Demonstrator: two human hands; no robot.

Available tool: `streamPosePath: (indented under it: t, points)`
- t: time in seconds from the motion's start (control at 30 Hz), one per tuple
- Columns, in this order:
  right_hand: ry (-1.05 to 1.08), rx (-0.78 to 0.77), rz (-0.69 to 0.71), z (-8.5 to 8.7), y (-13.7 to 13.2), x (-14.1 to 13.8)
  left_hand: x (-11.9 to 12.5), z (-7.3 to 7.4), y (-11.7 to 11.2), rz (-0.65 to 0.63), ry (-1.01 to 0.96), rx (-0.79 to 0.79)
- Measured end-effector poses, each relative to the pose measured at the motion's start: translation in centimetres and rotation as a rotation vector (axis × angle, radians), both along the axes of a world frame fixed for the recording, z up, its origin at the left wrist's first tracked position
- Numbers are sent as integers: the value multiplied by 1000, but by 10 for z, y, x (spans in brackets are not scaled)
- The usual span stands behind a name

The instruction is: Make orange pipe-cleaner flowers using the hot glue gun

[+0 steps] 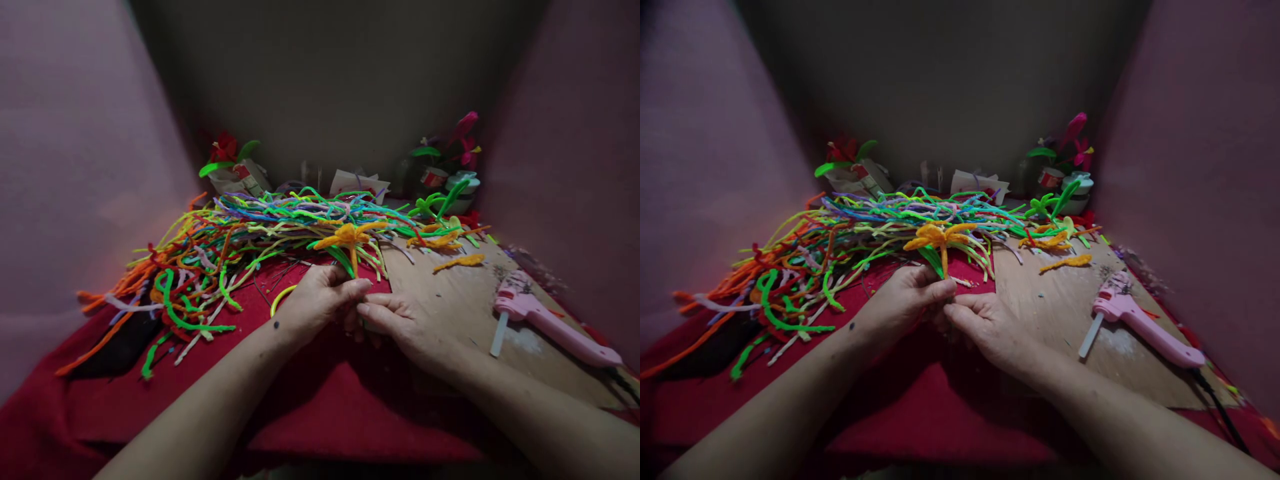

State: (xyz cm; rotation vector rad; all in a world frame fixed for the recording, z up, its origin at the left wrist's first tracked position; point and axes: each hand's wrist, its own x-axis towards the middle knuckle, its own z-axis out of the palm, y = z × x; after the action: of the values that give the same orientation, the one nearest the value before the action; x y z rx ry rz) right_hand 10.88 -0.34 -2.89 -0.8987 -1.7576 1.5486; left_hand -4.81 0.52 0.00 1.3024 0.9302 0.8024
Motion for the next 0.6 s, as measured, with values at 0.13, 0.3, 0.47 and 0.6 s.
streamPosePath:
  t: [0.13,0.3,0.47,0.6]
  points:
    - [-22,-39,5,2,-1,0,1,4,-1,-10,15,-1]
    - [106,-127,77,-6,2,1,-3,5,-1,-85,16,-54]
    - [139,-243,85,-5,2,2,-8,2,1,-162,17,-105]
    - [44,-287,87,7,-2,5,-11,3,-1,-143,-14,-144]
